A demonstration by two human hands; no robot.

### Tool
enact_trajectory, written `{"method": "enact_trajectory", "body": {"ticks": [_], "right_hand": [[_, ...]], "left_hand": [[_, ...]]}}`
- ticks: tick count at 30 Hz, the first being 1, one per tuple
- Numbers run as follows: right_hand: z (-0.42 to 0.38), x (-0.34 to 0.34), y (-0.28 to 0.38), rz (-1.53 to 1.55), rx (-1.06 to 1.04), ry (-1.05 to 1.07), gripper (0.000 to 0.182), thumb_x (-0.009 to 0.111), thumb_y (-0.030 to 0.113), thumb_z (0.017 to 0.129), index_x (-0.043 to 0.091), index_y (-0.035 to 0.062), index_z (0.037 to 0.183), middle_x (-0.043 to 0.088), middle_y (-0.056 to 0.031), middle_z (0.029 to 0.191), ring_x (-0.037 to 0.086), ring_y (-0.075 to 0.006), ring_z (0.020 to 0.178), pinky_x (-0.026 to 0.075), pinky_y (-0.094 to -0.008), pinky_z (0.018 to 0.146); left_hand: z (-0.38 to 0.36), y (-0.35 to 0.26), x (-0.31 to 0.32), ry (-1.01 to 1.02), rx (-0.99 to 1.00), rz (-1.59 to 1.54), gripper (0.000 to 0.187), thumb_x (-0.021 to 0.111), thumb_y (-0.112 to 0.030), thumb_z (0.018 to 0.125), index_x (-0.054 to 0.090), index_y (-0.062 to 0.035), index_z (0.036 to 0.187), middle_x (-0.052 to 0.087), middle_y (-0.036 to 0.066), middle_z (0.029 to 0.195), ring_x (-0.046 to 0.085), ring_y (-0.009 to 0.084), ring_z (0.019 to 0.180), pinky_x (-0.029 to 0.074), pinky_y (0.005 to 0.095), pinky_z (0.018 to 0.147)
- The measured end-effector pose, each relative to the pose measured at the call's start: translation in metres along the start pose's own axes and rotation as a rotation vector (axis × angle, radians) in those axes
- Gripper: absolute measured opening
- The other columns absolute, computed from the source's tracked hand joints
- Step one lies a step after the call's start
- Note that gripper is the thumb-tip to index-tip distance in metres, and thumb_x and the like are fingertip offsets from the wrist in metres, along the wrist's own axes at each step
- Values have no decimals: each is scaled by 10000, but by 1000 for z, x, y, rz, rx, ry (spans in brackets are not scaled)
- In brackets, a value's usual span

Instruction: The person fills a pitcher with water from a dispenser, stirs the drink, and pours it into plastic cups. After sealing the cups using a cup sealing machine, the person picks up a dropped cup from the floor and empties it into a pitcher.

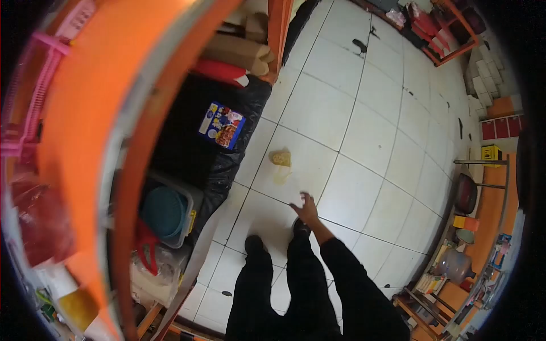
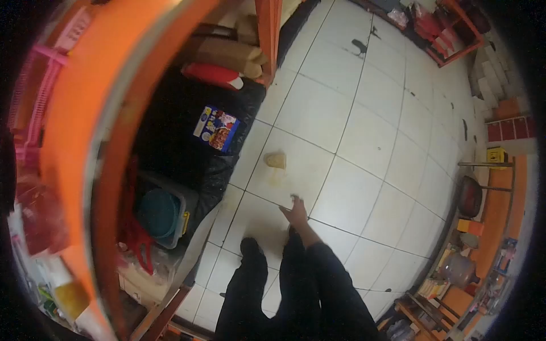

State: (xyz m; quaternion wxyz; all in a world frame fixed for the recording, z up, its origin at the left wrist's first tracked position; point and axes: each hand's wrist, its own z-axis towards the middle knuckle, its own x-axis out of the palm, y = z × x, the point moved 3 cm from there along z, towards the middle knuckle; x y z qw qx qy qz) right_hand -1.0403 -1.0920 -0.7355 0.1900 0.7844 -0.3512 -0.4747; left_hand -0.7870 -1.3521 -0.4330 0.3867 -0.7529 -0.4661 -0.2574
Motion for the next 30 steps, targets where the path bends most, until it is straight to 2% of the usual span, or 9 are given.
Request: {"method": "enact_trajectory", "body": {"ticks": [2, 4, 6, 9, 12, 15, 21, 26, 30], "right_hand": [[77, 29, -18, -182, -139, -13, 911, 853, 357, 707, 359, 207, 1458, 434, -171, 1397, 493, -366, 1238, 496, -482, 963], [138, 41, -9, -407, -142, 24, 984, 869, 353, 684, 322, 230, 1492, 353, -157, 1485, 371, -366, 1366, 445, -544, 1036], [191, 57, -4, -681, -285, 0, 1035, 887, 357, 646, 319, 230, 1502, 230, -152, 1552, 369, -404, 1372, 412, -578, 1060], [252, 82, 5, -1133, -704, -68, 1054, 885, 381, 627, 324, 210, 1504, 319, -146, 1526, 340, -373, 1407, 369, -556, 1108], [321, 143, -26, -1325, -729, 16, 1043, 880, 377, 616, 352, 172, 1491, 475, -140, 1411, 429, -360, 1350, 381, -520, 1092], [340, 150, -18, -1115, -492, 271, 1035, 878, 391, 599, 385, 126, 1470, 610, -139, 1265, 526, -342, 1276, 414, -484, 1052], [335, 118, -32, -796, -118, 586, 1052, 842, 528, 578, 405, 87, 1428, 654, -160, 1206, 631, -316, 1132, 485, -437, 961], [298, 95, -39, -780, -94, 514, 1013, 829, 521, 588, 415, 91, 1406, 649, -170, 1208, 643, -334, 1097, 491, -477, 932], [217, 68, 5, -979, -229, 147, 786, 787, 433, 673, 477, 86, 1307, 631, -110, 1082, 615, -294, 1040, 435, -490, 888]], "left_hand": [[23, 4, -40, -69, 15, -41, 403, 456, -277, 1053, 511, -81, 1401, 504, 103, 1437, 485, 239, 1305, 377, 384, 1114], [53, 8, -82, -145, 51, -70, 399, 463, -275, 1052, 516, -80, 1396, 504, 103, 1435, 493, 241, 1296, 378, 380, 1112], [92, 6, -137, -298, 139, -52, 395, 469, -273, 1050, 521, -79, 1390, 504, 104, 1434, 501, 243, 1287, 379, 375, 1110], [162, -14, -261, -828, 371, 131, 363, 507, -253, 1039, 548, -74, 1352, 521, 97, 1396, 528, 210, 1242, 401, 340, 1076], [232, -63, -349, -988, 663, -242, 340, 575, -325, 1007, 587, -96, 1259, 589, 37, 1298, 573, 162, 1147, 459, 339, 934], [285, -74, -394, -985, 656, -280, 362, 577, -386, 996, 587, -109, 1228, 602, 11, 1277, 584, 156, 1125, 455, 339, 899], [329, -71, -422, -954, 585, -473, 467, 570, -448, 980, 552, -95, 1284, 588, 53, 1317, 578, 216, 1183, 454, 414, 975], [373, -87, -463, -888, 681, -738, 719, 526, -589, 954, 428, -49, 1417, 489, 120, 1438, 473, 301, 1324, 385, 478, 1085], [397, -149, -453, -501, 886, -1079, 739, 459, -607, 972, 381, -53, 1453, 439, 127, 1472, 422, 297, 1363, 366, 466, 1104]]}}
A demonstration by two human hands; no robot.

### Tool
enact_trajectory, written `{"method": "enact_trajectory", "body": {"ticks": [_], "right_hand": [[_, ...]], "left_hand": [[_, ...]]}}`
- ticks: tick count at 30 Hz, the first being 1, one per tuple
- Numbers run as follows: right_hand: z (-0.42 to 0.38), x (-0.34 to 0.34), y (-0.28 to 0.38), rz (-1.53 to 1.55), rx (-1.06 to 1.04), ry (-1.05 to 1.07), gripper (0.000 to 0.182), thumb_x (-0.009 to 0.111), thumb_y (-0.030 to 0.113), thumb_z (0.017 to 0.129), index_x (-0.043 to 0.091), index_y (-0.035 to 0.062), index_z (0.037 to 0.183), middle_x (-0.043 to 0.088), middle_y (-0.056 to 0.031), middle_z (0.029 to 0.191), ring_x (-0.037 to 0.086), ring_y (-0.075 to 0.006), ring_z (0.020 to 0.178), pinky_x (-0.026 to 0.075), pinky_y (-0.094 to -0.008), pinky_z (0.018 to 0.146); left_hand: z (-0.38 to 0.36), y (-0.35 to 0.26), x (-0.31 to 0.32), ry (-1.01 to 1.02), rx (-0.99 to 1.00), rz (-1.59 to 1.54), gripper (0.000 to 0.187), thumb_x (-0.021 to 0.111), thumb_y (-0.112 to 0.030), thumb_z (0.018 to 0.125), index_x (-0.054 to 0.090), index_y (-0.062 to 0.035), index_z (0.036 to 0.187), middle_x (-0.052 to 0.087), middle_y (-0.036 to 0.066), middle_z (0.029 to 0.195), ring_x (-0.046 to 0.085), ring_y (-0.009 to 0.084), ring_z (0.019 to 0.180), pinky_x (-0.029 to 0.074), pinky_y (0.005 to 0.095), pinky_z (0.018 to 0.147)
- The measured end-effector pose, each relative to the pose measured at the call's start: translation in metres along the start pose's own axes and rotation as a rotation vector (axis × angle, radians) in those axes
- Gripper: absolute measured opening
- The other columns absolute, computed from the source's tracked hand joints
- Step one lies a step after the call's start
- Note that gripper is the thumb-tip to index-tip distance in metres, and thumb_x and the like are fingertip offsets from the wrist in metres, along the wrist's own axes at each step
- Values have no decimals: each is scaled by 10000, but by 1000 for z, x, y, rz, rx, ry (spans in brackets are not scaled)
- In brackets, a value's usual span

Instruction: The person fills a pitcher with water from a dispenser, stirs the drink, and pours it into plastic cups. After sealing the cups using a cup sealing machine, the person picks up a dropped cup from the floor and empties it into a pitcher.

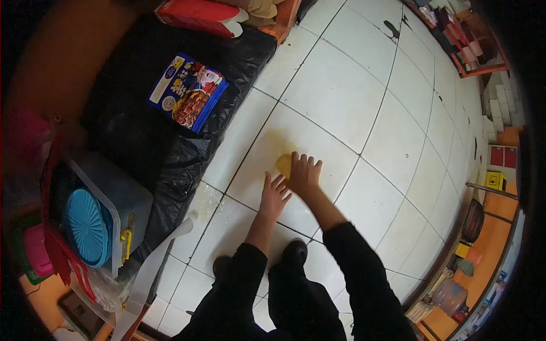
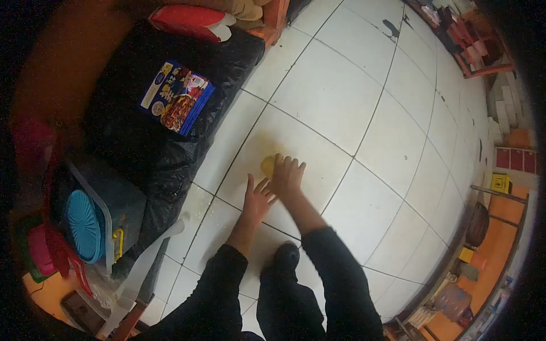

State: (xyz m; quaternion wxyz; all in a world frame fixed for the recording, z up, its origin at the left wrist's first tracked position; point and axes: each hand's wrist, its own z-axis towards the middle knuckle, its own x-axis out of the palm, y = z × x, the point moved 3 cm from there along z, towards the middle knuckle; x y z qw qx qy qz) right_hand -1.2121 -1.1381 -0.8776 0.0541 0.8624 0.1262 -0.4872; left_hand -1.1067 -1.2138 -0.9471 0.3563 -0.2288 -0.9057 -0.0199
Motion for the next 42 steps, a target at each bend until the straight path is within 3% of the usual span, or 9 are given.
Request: {"method": "enact_trajectory", "body": {"ticks": [3, 7, 10, 20, 27, 28, 30, 32, 42], "right_hand": [[-58, -11, 16, -113, 46, -423, 558, 699, 381, 805, 524, 71, 1234, 605, -70, 983, 582, -257, 969, 416, -430, 829], [-148, -60, 29, -355, -13, -346, 662, 598, 372, 884, 414, 38, 1425, 495, -188, 1369, 449, -340, 1292, 372, -489, 1040], [-213, -118, 30, -223, 2, -398, 638, 572, 299, 894, 417, 9, 1440, 433, -202, 1465, 458, -304, 1310, 367, -465, 1060], [-399, -321, -11, 391, 71, -654, 647, 693, 274, 803, 505, 9, 1363, 501, -156, 1329, 466, -314, 1229, 315, -491, 1041], [-516, -417, -43, 707, 155, -998, 638, 770, 326, 772, 556, 108, 1332, 519, -169, 1311, 474, -374, 1221, 368, -518, 1004], [-544, -431, -49, 778, 197, -1061, 624, 763, 332, 796, 553, 119, 1344, 515, -159, 1331, 472, -371, 1232, 363, -498, 1031], [-597, -422, -56, 808, 360, -1144, 599, 738, 308, 833, 531, 151, 1373, 517, -152, 1325, 477, -337, 1240, 378, -476, 1032], [-648, -388, -70, 848, 526, -1091, 516, 729, 299, 842, 568, 144, 1308, 533, -154, 1292, 493, -343, 1216, 404, -465, 1008], [-952, -104, -89, 878, 1473, -538, 450, 713, 443, 797, 695, 140, 1130, 621, -187, 1156, 561, -357, 1123, 458, -481, 962]], "left_hand": [[-29, 6, 57, 167, 48, -227, 641, 403, -573, 1008, 414, -97, 1438, 464, 95, 1448, 434, 263, 1351, 373, 413, 1103], [-54, 43, 59, 402, -6, -404, 544, 425, -476, 1025, 416, -112, 1429, 489, 89, 1405, 467, 238, 1301, 385, 407, 1101], [-96, 59, 78, 412, -135, -676, 495, 482, -391, 1016, 425, -108, 1419, 505, 83, 1376, 468, 239, 1301, 405, 424, 1088], [-314, 4, 280, 531, 92, 103, 557, 587, -268, 932, 400, -88, 1424, 502, 102, 1361, 497, 314, 1272, 444, 467, 1064], [-416, 7, 367, 736, 39, 300, 490, 513, -389, 1003, 453, -89, 1385, 558, 94, 1303, 585, 260, 1157, 544, 412, 936], [-441, 10, 382, 691, 202, 432, 557, 544, -438, 968, 458, -96, 1400, 553, 111, 1353, 580, 271, 1189, 522, 428, 973], [-475, 11, 407, 568, 146, 475, 543, 534, -473, 957, 505, -111, 1361, 601, 88, 1288, 591, 287, 1164, 515, 458, 972], [-481, 20, 428, 742, 37, 421, 513, 579, -430, 925, 524, -117, 1328, 614, 78, 1241, 583, 287, 1138, 505, 460, 960], [-516, 148, 512, 773, -64, 461, 564, 665, -408, 903, 484, -132, 1361, 581, 56, 1281, 540, 247, 1188, 486, 410, 983]]}}
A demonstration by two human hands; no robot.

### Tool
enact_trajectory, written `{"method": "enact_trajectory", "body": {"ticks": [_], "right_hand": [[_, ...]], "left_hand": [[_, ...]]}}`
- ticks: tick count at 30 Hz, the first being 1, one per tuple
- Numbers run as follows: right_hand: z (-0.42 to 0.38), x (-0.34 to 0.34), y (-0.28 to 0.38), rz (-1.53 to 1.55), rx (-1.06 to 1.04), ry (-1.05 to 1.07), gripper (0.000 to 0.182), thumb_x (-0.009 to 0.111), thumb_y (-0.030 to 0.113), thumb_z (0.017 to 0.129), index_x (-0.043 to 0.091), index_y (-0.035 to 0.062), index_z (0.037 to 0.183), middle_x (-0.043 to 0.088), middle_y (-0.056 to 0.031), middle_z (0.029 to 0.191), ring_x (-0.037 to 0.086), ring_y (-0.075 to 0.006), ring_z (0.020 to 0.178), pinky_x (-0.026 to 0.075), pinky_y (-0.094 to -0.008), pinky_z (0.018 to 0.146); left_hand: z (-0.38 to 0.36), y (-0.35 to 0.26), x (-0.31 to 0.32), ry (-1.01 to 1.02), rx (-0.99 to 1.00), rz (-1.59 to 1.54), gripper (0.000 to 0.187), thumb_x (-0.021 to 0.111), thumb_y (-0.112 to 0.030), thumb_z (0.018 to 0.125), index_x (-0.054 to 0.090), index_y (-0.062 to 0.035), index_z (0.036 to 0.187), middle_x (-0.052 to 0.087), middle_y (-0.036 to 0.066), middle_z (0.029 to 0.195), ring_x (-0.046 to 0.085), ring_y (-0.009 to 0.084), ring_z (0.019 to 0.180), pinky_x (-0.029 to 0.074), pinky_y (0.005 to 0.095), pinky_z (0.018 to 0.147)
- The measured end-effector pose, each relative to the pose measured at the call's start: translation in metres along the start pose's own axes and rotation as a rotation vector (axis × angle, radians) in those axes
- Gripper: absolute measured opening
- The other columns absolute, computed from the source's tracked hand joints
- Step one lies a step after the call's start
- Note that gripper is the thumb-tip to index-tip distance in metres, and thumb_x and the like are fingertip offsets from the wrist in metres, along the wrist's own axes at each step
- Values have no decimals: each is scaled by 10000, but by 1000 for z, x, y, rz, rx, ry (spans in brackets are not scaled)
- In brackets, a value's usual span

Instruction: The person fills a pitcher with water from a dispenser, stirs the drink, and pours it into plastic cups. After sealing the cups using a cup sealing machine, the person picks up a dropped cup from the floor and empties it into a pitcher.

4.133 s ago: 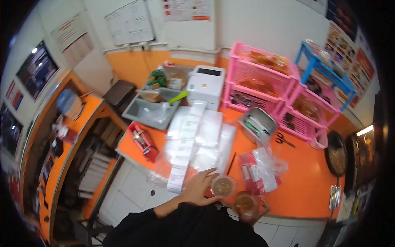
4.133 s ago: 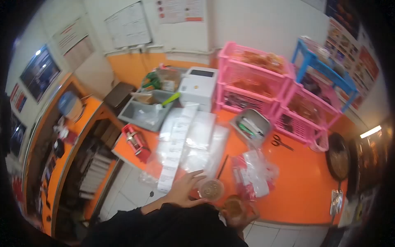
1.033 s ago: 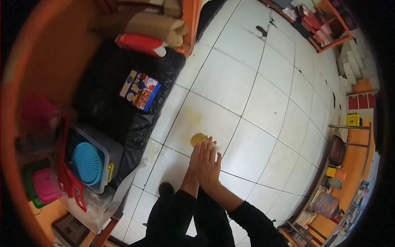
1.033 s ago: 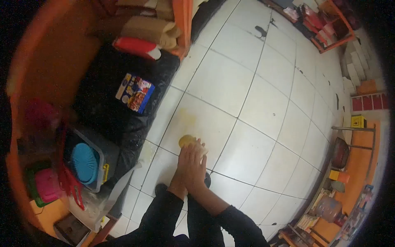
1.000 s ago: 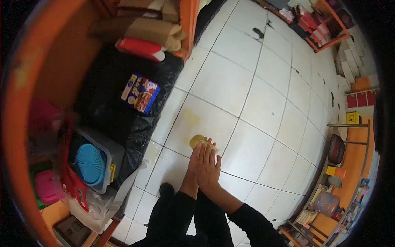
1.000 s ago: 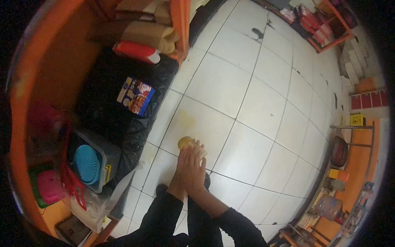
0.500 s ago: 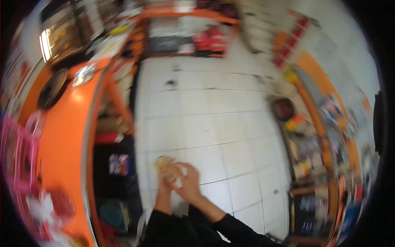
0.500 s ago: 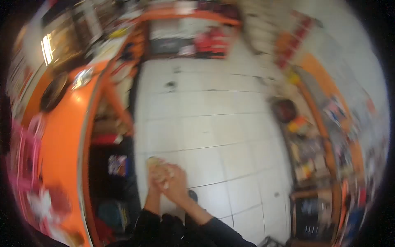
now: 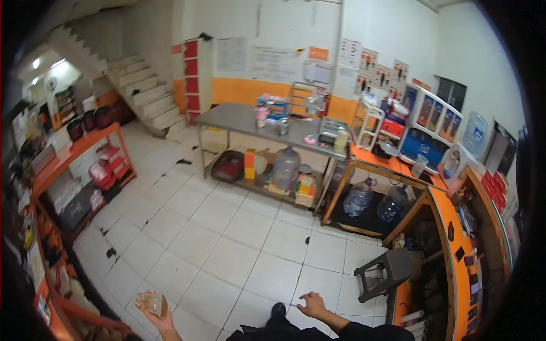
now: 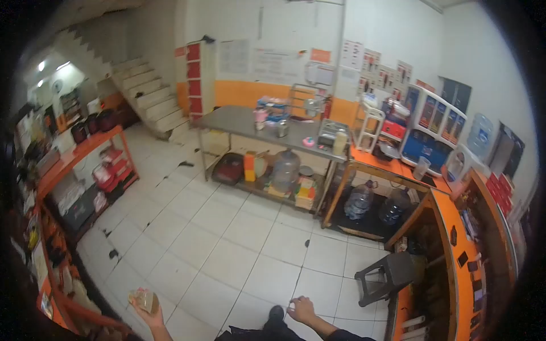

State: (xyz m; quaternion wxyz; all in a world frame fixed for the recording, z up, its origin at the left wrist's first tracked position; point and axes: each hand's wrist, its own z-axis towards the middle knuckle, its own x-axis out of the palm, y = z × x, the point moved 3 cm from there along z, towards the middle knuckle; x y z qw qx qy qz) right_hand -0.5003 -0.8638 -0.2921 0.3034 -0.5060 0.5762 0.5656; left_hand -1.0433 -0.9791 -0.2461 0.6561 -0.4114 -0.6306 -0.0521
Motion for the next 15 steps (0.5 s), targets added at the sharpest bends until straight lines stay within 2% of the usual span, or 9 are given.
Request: {"method": "enact_trajectory", "body": {"ticks": [4, 7, 11, 15], "right_hand": [[31, -28, -92, 2, 190, -19, 421, 712, 441, 802, 700, 157, 1113, 629, -203, 1116, 565, -367, 1105, 471, -471, 945], [78, -74, -129, 131, 147, -144, 403, 706, 428, 819, 696, 155, 1115, 630, -206, 1108, 559, -371, 1110, 465, -465, 955], [145, -145, -168, 186, 63, -296, 372, 695, 402, 845, 685, 140, 1110, 632, -176, 1109, 556, -372, 1099, 450, -457, 971], [197, -219, -188, 259, 92, -410, 347, 701, 357, 847, 685, 125, 1104, 618, -168, 1132, 548, -367, 1116, 446, -463, 970]], "left_hand": [[57, 83, 24, 2, -72, -54, 618, 629, -439, 918, 433, -139, 1421, 543, 54, 1326, 506, 240, 1226, 466, 419, 1002], [41, 162, 123, -38, -32, 71, 658, 620, -442, 919, 400, -119, 1449, 539, 55, 1324, 506, 238, 1225, 461, 416, 1009], [53, 291, 211, 94, -260, 17, 614, 644, -424, 905, 452, -118, 1402, 553, 55, 1320, 522, 238, 1224, 479, 406, 998], [63, 434, 290, 301, -490, 45, 583, 640, -445, 901, 501, -96, 1347, 574, 51, 1294, 546, 241, 1174, 489, 414, 971]]}}
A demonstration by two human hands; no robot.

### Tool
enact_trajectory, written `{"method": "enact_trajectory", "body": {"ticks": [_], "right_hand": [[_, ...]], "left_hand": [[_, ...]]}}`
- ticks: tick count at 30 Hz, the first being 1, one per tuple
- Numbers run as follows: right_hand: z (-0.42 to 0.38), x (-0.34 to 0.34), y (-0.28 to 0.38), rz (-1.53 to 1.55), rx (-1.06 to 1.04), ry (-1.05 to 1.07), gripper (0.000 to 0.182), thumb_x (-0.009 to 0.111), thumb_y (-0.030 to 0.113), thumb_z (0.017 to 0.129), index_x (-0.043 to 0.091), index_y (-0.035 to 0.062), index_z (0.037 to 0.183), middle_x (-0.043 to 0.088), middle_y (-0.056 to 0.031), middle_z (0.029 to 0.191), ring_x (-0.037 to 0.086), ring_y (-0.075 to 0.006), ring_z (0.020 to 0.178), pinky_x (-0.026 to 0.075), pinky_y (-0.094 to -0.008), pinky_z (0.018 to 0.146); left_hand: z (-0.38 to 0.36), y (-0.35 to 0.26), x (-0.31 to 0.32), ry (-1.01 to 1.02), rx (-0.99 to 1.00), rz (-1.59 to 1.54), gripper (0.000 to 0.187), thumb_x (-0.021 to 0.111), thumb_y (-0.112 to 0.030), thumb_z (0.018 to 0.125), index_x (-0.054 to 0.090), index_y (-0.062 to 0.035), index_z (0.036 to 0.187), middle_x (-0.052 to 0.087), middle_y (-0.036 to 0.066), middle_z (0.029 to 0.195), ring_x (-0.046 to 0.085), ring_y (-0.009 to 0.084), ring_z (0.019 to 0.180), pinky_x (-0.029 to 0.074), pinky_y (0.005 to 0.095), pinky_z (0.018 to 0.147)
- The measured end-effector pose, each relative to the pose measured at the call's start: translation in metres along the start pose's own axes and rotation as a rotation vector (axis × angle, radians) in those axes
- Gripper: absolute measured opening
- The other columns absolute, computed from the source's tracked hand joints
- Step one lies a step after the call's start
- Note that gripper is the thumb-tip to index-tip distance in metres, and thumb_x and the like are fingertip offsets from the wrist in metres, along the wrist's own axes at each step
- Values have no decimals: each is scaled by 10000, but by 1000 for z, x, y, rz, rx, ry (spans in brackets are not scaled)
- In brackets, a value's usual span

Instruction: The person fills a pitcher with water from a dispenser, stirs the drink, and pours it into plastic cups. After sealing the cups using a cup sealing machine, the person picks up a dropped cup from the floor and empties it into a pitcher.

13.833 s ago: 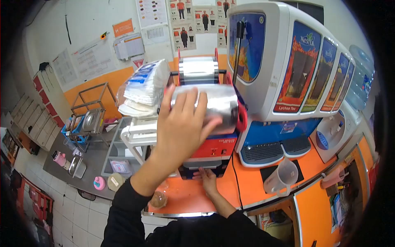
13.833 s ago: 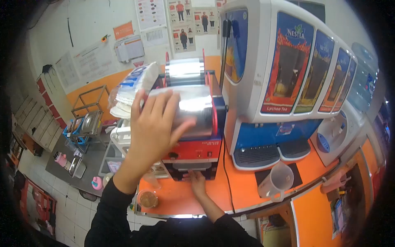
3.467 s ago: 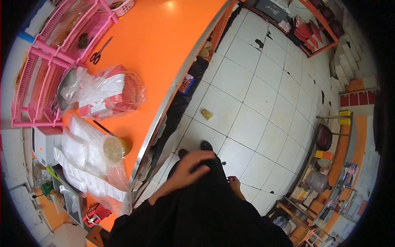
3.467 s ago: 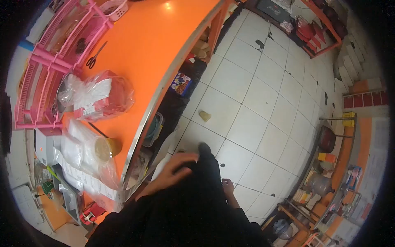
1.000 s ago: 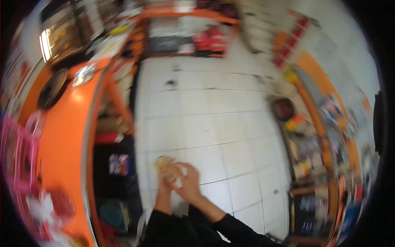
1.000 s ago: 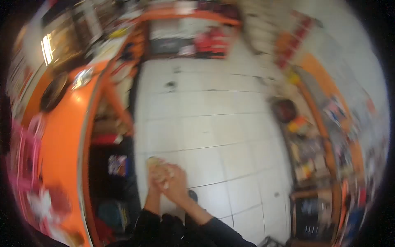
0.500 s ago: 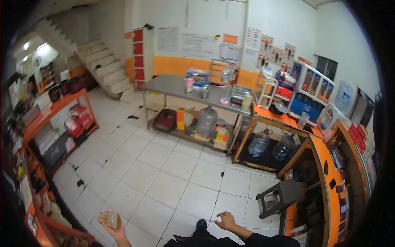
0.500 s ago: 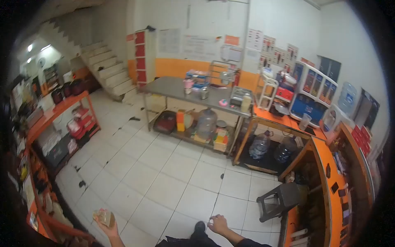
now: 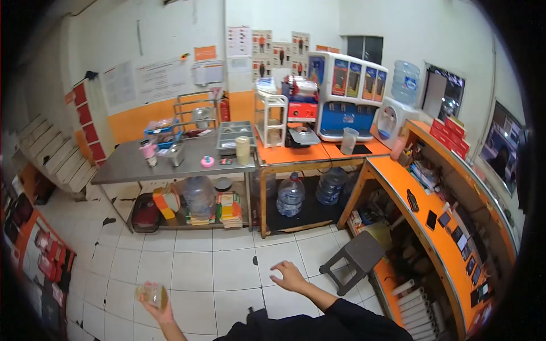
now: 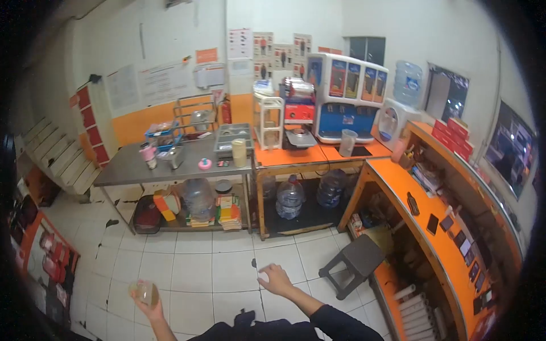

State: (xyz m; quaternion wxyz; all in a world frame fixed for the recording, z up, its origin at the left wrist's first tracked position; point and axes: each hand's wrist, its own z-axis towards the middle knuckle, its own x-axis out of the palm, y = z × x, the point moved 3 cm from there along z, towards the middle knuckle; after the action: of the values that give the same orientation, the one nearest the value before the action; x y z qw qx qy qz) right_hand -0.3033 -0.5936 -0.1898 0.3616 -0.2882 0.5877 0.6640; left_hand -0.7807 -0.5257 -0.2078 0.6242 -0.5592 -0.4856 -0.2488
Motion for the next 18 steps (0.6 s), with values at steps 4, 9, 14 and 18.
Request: {"method": "enact_trajectory", "body": {"ticks": [4, 9, 14, 18], "right_hand": [[66, -32, -33, 149, -34, -128, 307, 723, 293, 855, 677, 113, 1100, 635, -162, 1091, 557, -353, 1101, 437, -443, 975], [136, -80, -123, 194, 46, -224, 297, 735, 256, 850, 683, 89, 1090, 638, -167, 1087, 567, -345, 1089, 440, -424, 971], [184, -139, -231, 279, 399, -284, 286, 727, 246, 855, 691, 88, 1091, 633, -164, 1103, 580, -328, 1077, 457, -405, 961], [199, -208, -295, 304, 528, -407, 287, 726, 245, 862, 688, 86, 1099, 625, -148, 1100, 583, -298, 1075, 462, -389, 952]], "left_hand": [[61, 140, 106, 93, -202, 0, 584, 654, -465, 872, 556, -44, 1266, 614, 88, 1196, 585, 250, 1100, 514, 417, 928], [121, 329, 234, 312, -517, 23, 550, 669, -438, 863, 572, -49, 1239, 635, 103, 1177, 601, 277, 1112, 509, 441, 954], [135, 511, 375, 346, -828, -89, 508, 718, -400, 852, 563, -99, 1230, 639, 73, 1154, 609, 275, 1108, 499, 471, 983], [121, 643, 463, 458, -1098, -97, 502, 728, -372, 848, 544, -115, 1238, 633, 73, 1179, 602, 291, 1133, 482, 486, 1017]]}}
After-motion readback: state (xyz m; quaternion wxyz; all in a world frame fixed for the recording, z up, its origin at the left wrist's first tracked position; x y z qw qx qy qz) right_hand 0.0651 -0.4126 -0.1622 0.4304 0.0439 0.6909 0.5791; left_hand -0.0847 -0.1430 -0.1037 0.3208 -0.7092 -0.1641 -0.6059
